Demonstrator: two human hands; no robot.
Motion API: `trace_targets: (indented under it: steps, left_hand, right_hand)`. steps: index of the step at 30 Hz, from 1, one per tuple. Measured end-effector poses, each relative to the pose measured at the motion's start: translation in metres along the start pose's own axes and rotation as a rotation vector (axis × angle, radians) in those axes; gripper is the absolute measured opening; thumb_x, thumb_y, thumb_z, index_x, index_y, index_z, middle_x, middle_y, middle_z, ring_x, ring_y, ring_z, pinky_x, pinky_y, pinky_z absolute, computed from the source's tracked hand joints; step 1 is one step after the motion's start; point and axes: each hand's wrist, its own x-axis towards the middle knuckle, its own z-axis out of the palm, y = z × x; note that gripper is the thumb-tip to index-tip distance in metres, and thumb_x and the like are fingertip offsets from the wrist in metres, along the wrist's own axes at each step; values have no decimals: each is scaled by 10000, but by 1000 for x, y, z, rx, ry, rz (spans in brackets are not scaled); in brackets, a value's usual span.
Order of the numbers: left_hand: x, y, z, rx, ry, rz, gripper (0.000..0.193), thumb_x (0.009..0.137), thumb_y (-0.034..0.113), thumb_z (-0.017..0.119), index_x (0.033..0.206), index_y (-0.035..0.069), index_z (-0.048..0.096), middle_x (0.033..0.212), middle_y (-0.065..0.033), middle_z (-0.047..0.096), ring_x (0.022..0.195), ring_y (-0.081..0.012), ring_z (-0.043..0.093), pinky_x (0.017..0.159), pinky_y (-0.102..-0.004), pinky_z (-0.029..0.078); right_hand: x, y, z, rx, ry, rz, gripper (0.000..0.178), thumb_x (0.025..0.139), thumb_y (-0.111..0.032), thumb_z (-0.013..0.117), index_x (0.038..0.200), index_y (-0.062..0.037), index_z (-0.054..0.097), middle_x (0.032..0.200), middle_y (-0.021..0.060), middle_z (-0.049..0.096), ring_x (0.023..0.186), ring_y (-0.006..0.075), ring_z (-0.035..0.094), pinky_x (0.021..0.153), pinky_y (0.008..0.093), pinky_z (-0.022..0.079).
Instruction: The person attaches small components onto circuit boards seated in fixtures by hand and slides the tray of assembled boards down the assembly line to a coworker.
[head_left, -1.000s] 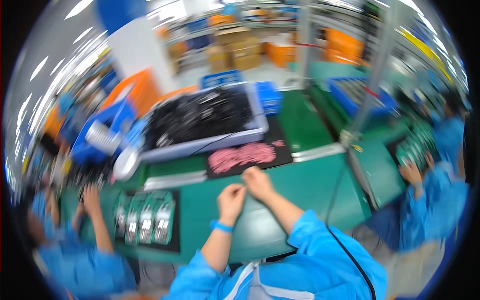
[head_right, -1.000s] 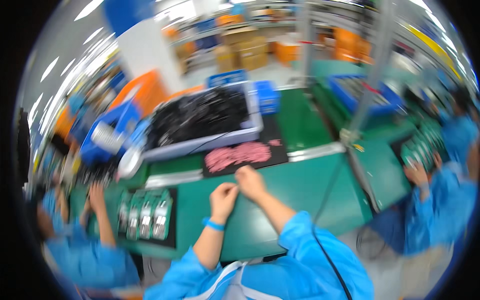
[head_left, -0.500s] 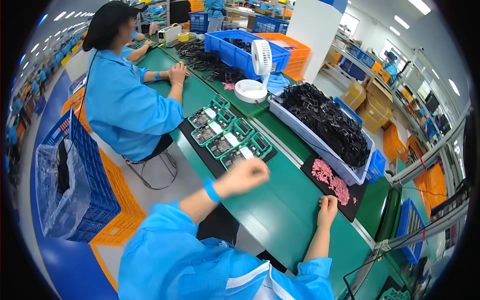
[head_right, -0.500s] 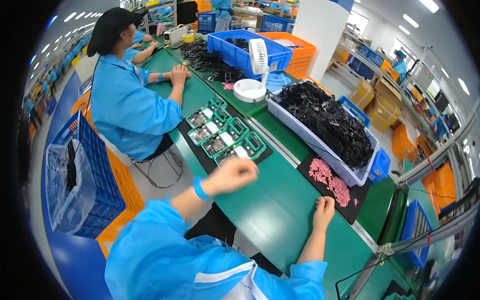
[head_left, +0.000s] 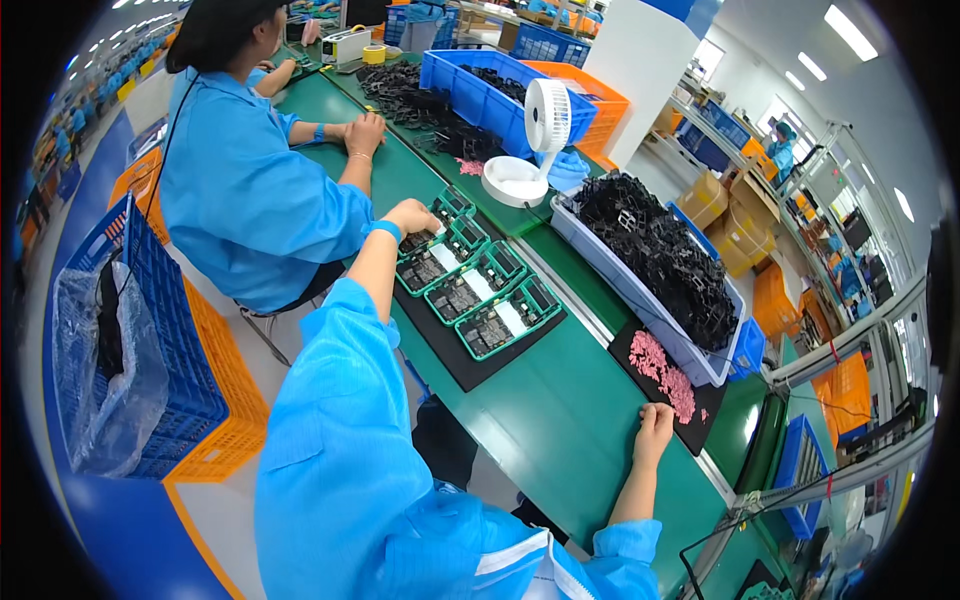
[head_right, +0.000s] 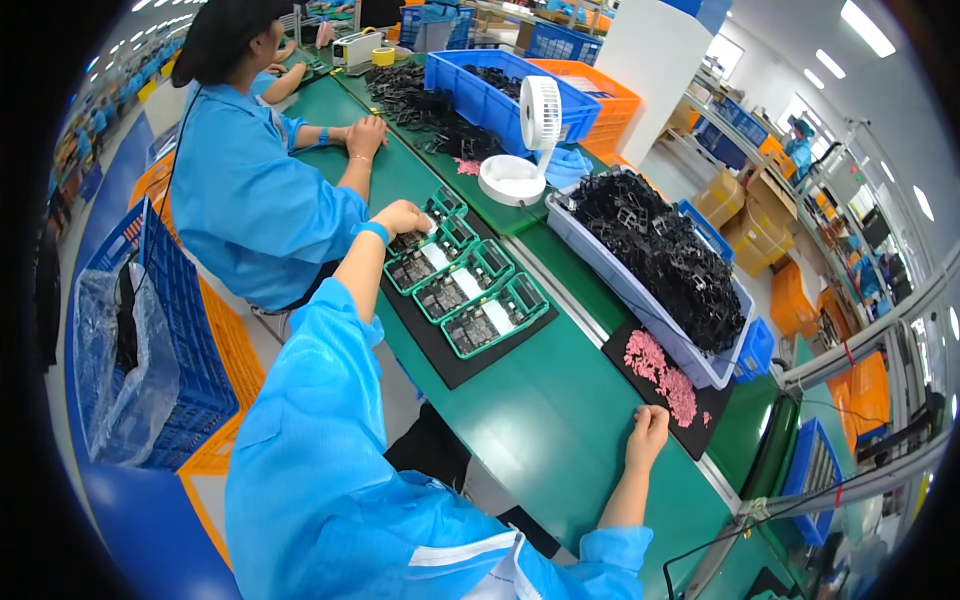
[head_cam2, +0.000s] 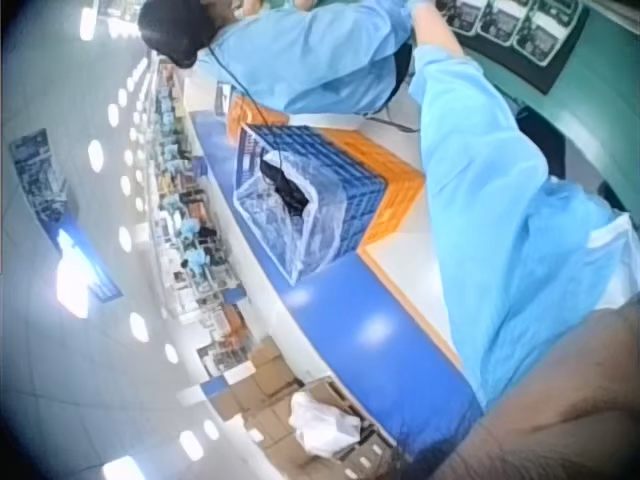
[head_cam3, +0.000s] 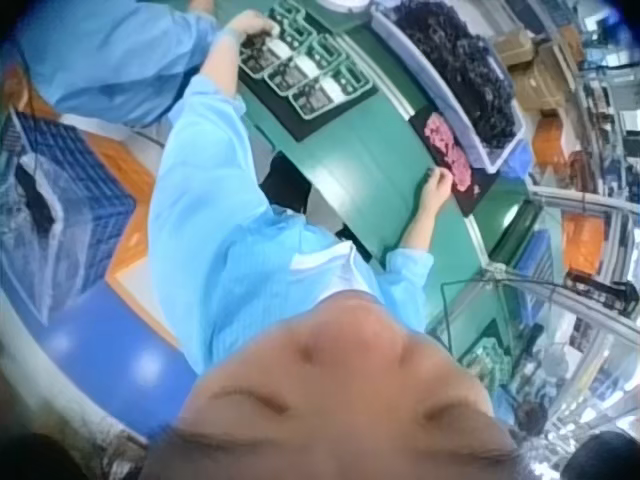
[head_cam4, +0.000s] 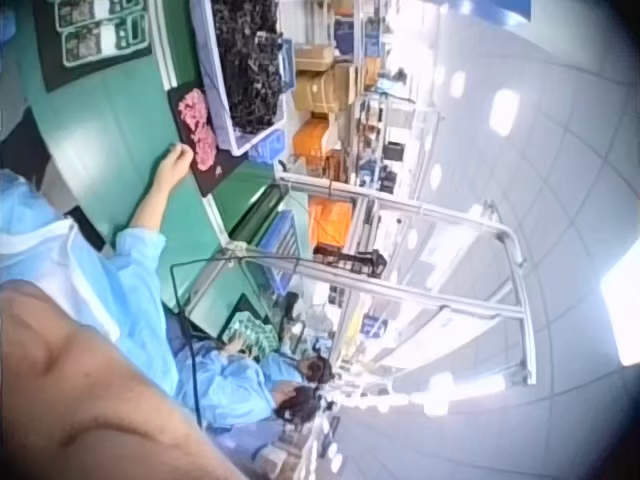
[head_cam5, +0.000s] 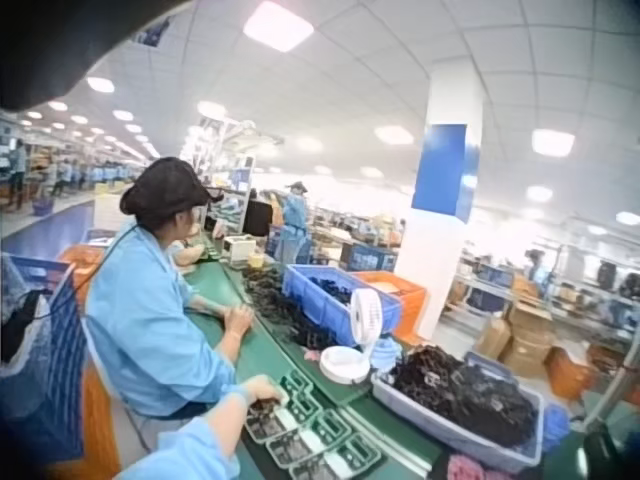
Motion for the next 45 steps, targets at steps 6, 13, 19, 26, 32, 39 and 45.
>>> trace_targets:
  steps: [6, 13, 19, 26, 32, 39, 45]
  left_hand:
    - [-63, 17, 21, -31, -234, 72, 170, 718, 104, 758, 838, -9, 719, 811, -82, 696, 748, -166, 628, 713, -320, 494]
    - [-197, 23, 29, -69, -471, -63, 172, 825, 209, 714, 882, 53, 669, 776, 2, 632, 658, -92, 546, 591, -233, 436]
    - [-309, -7, 50, -409, -629, -208, 240, 849, 170, 709, 974, -27, 651, 944, -94, 677, 868, -178, 648, 807, -310, 520]
    - [-394, 17, 121, -467, -829, -252, 172, 840, 111, 713, 922, -37, 681, 955, -106, 693, 910, -156, 643, 820, -263, 496]
    - [-419, 10, 184, -488, -967, -338, 186, 846, 119, 715, 932, -42, 680, 1007, -130, 688, 935, -157, 643, 795, -246, 508]
    - [-414, -1, 178, -350, -1033, -282, 185, 855, 122, 703, 937, -43, 686, 1034, -143, 679, 935, -154, 627, 829, -259, 498]
    - [-401, 17, 146, -112, -1159, -123, 182, 864, 108, 682, 974, -37, 684, 1105, -151, 663, 976, -151, 617, 851, -289, 498]
  right_hand:
    - [-7, -26, 13, -218, -176, -189, 77, 908, -87, 561, 892, -11, 563, 822, 109, 623, 750, 204, 609, 708, 310, 486]
    - [-33, -45, 25, -98, -248, 9, 104, 910, -97, 547, 910, 5, 569, 851, 104, 653, 761, 201, 632, 719, 311, 499]
    - [-23, -37, 5, -233, -226, -67, 132, 902, -119, 553, 936, 5, 578, 884, 138, 657, 845, 250, 640, 752, 343, 495]
    - [8, -31, -17, -306, -290, -187, 107, 852, -126, 593, 861, -19, 587, 861, 164, 641, 846, 340, 628, 729, 401, 494]
    - [14, -39, -30, -482, -338, -238, 93, 820, -120, 602, 835, -29, 615, 871, 156, 634, 861, 344, 608, 752, 426, 487]
    - [6, -47, -27, -609, -314, -365, 74, 803, -89, 588, 817, -31, 631, 869, 147, 637, 882, 333, 609, 779, 424, 492]
    - [6, -52, -21, -827, -316, -494, 52, 751, -50, 578, 788, -19, 596, 811, 140, 622, 844, 314, 614, 749, 411, 500]
